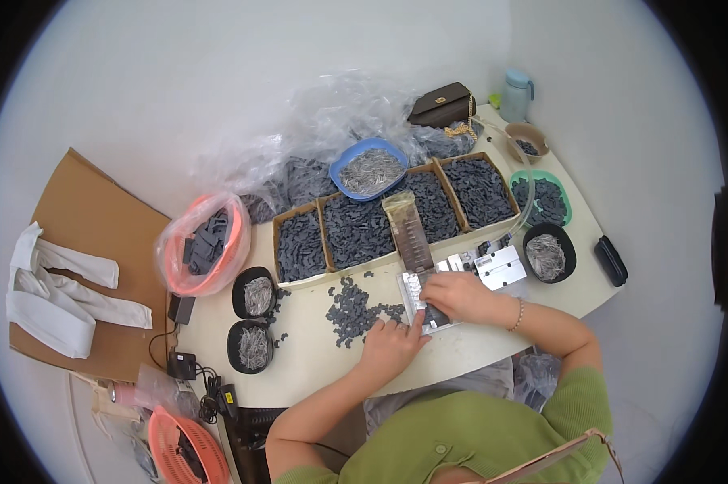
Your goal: The person picks up metal pins and small dark components by hand, placing them into a specialized assembly jig on a workbench.
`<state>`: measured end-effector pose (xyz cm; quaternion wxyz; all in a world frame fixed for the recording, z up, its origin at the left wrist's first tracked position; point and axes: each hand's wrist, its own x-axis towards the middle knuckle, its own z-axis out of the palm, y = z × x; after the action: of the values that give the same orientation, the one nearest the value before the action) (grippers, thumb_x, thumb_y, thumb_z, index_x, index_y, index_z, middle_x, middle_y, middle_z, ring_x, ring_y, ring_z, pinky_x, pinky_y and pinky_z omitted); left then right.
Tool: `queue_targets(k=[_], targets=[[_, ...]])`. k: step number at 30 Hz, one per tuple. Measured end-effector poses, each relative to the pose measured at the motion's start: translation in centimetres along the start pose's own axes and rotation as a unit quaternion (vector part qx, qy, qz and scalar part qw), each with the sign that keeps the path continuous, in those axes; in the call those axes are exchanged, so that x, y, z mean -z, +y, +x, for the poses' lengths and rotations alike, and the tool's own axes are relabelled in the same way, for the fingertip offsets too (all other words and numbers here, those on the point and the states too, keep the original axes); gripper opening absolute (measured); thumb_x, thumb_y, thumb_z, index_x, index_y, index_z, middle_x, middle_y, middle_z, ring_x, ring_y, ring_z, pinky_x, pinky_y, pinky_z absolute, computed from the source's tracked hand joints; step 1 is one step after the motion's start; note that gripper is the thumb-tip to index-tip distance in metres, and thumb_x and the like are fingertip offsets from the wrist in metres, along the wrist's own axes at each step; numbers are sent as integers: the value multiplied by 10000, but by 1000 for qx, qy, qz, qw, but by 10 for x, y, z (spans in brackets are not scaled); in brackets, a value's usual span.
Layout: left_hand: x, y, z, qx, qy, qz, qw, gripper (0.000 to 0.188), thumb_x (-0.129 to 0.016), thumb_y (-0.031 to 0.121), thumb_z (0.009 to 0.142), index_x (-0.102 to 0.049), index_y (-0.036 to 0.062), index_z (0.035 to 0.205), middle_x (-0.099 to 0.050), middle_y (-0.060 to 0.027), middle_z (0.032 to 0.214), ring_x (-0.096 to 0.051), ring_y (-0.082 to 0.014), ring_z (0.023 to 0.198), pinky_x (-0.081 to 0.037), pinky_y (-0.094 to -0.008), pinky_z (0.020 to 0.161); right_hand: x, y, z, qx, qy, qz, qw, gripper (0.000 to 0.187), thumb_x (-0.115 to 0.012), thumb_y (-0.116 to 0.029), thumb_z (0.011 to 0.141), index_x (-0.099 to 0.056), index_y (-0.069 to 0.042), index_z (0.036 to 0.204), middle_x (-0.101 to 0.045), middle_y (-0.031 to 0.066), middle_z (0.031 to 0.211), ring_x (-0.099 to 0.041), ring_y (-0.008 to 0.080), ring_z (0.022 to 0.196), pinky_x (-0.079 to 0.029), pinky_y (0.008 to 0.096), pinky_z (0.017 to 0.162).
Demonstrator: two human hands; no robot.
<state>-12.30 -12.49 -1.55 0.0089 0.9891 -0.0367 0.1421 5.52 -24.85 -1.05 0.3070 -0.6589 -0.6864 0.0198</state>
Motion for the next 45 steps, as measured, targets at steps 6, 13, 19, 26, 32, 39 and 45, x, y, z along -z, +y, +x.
queue_targets(k=[6, 13, 19, 26, 32, 39, 45], targets=[[10, -33, -15, 50, 90, -150, 983, 198, -675, 153, 790, -672, 53, 962, -596, -72, 743, -582, -270, 702, -454, -378, 623, -11, -25, -17, 155, 41, -202, 966, 279, -596, -104, 691, -603, 19, 942, -611, 98, 951, -608, 211, 850, -517, 300, 687], [-1, -84, -4, 193, 96, -140, 966, 131, -671, 7, 746, -652, 10, 875, -580, -110, 846, -569, -303, 856, -476, -381, 738, -11, -12, -8, 155, -13, -169, 973, 280, -593, -91, 664, -612, 33, 913, -623, 124, 925, -614, 207, 807, -515, 272, 652], [-9, -80, 6, 146, 123, -214, 958, 145, -686, -1, 733, -646, 32, 869, -605, -107, 888, -583, -305, 790, -489, -371, 692, -5, -29, -11, 200, 34, -270, 941, 226, -588, -98, 698, -613, 7, 896, -653, 97, 953, -638, 206, 813, -520, 295, 649], [-17, -20, 25, -30, 102, -123, 987, 233, -610, 37, 725, -633, 6, 955, -629, -117, 969, -614, -272, 864, -531, -338, 670, 24, 8, 7, -69, -15, 34, 997, 248, -597, -30, 763, -650, -48, 1005, -670, 117, 979, -659, 279, 848, -535, 347, 746], [-15, 0, 14, -89, 114, 21, 989, 368, -575, 56, 680, -614, -70, 1024, -604, -203, 1115, -585, -330, 1044, -506, -376, 850, -9, 13, 52, 35, 6, 11, 999, 231, -574, -48, 766, -655, -36, 982, -669, 124, 938, -648, 310, 847, -526, 385, 752], [-3, -23, -6, 8, 117, -178, 977, 264, -610, -4, 760, -650, -7, 1021, -631, -150, 1063, -590, -299, 999, -490, -382, 810, -73, -1, 100, 30, -89, -249, 964, 152, -590, -119, 743, -645, -38, 859, -649, 111, 854, -649, 254, 851, -531, 357, 734], [-1, -89, -7, 161, 132, -138, 968, 194, -655, -12, 750, -685, 36, 936, -610, -124, 859, -589, -317, 828, -488, -394, 725, -54, -3, 85, 28, -77, -168, 982, 165, -595, -110, 759, -633, -52, 908, -619, 98, 855, -622, 261, 880, -514, 355, 758]])
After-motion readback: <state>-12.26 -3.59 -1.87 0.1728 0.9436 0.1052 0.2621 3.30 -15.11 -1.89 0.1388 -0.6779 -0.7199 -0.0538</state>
